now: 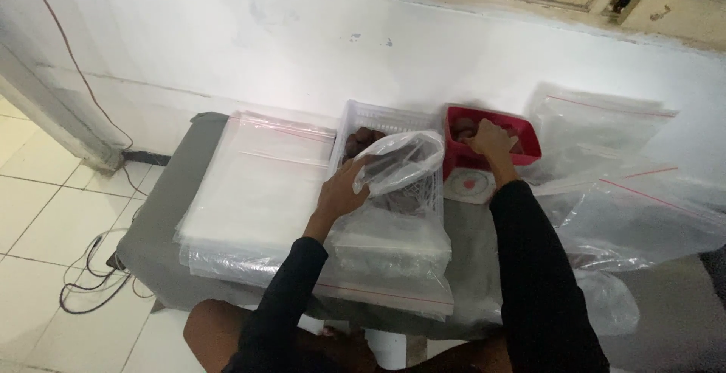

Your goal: Packaging small fruits into plastic bags by hand from a storage container.

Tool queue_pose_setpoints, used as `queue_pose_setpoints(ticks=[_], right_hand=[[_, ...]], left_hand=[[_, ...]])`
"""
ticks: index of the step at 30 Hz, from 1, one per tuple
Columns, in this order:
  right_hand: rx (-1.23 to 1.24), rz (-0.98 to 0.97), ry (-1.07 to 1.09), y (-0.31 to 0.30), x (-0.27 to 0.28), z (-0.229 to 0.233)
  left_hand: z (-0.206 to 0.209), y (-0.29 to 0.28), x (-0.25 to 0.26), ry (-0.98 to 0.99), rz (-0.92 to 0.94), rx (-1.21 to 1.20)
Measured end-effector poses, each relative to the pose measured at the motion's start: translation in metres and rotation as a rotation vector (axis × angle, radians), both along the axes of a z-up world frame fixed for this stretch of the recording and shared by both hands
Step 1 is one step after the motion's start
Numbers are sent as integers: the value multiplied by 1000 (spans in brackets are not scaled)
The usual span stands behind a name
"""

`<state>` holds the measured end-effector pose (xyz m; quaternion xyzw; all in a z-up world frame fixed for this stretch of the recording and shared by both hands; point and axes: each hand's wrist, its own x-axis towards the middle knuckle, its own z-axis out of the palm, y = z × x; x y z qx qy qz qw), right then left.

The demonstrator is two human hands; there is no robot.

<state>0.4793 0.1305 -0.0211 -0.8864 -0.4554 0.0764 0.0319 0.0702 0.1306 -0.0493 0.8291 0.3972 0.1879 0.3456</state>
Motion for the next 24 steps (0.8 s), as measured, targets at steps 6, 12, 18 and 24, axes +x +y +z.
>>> queue_pose_setpoints(ticks=[6,12,18,24], right_hand=[[180,62,26,-28,-43,35],[596,68,-30,-62,-60,46],[1052,499,-152,-92,-121,43],[519,425,432,-110,-232,72]], left_hand=[[0,1,0,12,8,16],[-6,4,1,-16,15,91],[-19,5,4,-39,29,149],[-15,6,4,1,-3,97]])
